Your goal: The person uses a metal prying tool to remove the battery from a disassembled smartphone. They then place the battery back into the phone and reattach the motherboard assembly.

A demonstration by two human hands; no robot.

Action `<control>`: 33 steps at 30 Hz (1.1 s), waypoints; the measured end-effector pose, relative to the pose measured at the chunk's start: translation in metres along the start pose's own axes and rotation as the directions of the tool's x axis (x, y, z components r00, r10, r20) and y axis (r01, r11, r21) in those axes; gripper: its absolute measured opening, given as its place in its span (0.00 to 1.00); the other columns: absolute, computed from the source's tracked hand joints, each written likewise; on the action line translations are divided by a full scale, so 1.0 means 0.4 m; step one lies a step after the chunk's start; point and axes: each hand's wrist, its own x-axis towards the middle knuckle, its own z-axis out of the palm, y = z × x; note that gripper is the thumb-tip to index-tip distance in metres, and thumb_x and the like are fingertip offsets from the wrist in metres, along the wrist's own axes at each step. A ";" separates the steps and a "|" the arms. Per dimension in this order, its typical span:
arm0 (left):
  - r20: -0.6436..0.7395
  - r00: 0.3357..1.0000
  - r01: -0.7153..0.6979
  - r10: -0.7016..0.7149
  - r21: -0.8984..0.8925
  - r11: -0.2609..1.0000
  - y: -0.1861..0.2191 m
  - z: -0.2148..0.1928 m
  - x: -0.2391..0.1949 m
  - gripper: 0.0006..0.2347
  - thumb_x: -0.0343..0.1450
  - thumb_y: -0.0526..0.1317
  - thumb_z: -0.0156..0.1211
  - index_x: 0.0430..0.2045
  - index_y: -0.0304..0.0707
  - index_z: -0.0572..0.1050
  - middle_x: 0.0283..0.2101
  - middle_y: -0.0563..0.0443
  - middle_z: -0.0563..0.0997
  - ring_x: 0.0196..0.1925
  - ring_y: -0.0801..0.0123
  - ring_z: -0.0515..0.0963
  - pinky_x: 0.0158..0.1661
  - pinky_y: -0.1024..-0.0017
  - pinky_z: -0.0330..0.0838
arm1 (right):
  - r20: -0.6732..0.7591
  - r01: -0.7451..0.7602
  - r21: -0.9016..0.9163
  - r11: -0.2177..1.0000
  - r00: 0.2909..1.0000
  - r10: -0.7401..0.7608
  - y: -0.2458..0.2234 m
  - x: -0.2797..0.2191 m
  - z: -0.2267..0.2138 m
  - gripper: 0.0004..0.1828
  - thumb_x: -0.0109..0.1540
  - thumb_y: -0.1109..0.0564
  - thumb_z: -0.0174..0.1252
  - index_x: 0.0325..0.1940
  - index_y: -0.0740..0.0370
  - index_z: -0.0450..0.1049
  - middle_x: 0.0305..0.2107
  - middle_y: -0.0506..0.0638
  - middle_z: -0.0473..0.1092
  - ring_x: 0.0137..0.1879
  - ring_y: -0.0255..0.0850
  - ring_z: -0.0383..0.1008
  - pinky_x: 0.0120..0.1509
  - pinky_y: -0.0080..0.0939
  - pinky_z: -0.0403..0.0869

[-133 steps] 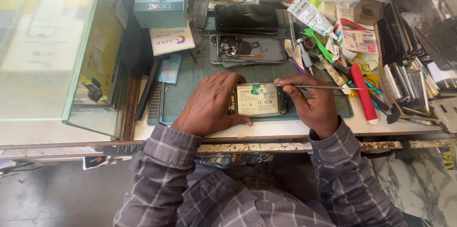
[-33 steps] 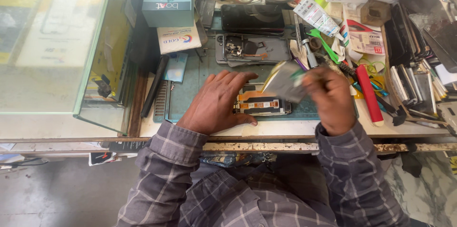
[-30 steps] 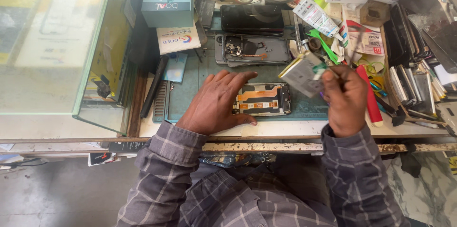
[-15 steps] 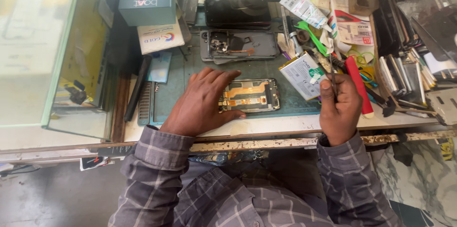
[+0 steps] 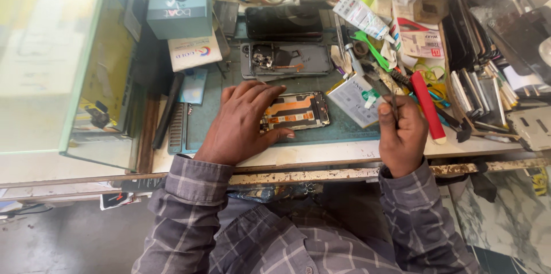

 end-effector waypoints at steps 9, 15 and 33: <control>-0.134 0.990 0.002 -0.039 -0.260 0.966 0.094 0.011 -0.034 0.31 0.67 0.49 0.75 0.64 0.41 0.69 0.58 0.49 0.80 0.56 0.64 0.78 0.56 0.65 0.73 | 0.138 -0.181 0.243 0.953 0.979 0.151 -0.031 -0.030 0.039 0.14 0.73 0.50 0.53 0.50 0.64 0.70 0.27 0.40 0.63 0.29 0.25 0.56 0.32 0.28 0.57; 0.051 0.938 0.258 -0.342 -0.762 0.593 0.197 0.014 -0.083 0.38 0.62 0.47 0.76 0.69 0.39 0.66 0.56 0.52 0.82 0.42 0.73 0.79 0.41 0.75 0.75 | 0.385 -0.493 0.640 0.590 0.870 0.309 -0.014 -0.073 0.055 0.13 0.72 0.53 0.49 0.55 0.62 0.69 0.29 0.44 0.67 0.26 0.28 0.58 0.30 0.29 0.58; 0.070 0.855 0.133 -0.514 -0.987 0.086 0.185 0.130 -0.116 0.08 0.72 0.34 0.69 0.37 0.29 0.77 0.34 0.56 0.82 0.36 0.82 0.77 0.41 0.78 0.76 | 0.732 -0.787 0.438 0.434 0.593 0.335 -0.056 -0.144 0.101 0.18 0.68 0.60 0.48 0.62 0.66 0.68 0.26 0.47 0.69 0.24 0.31 0.61 0.27 0.32 0.59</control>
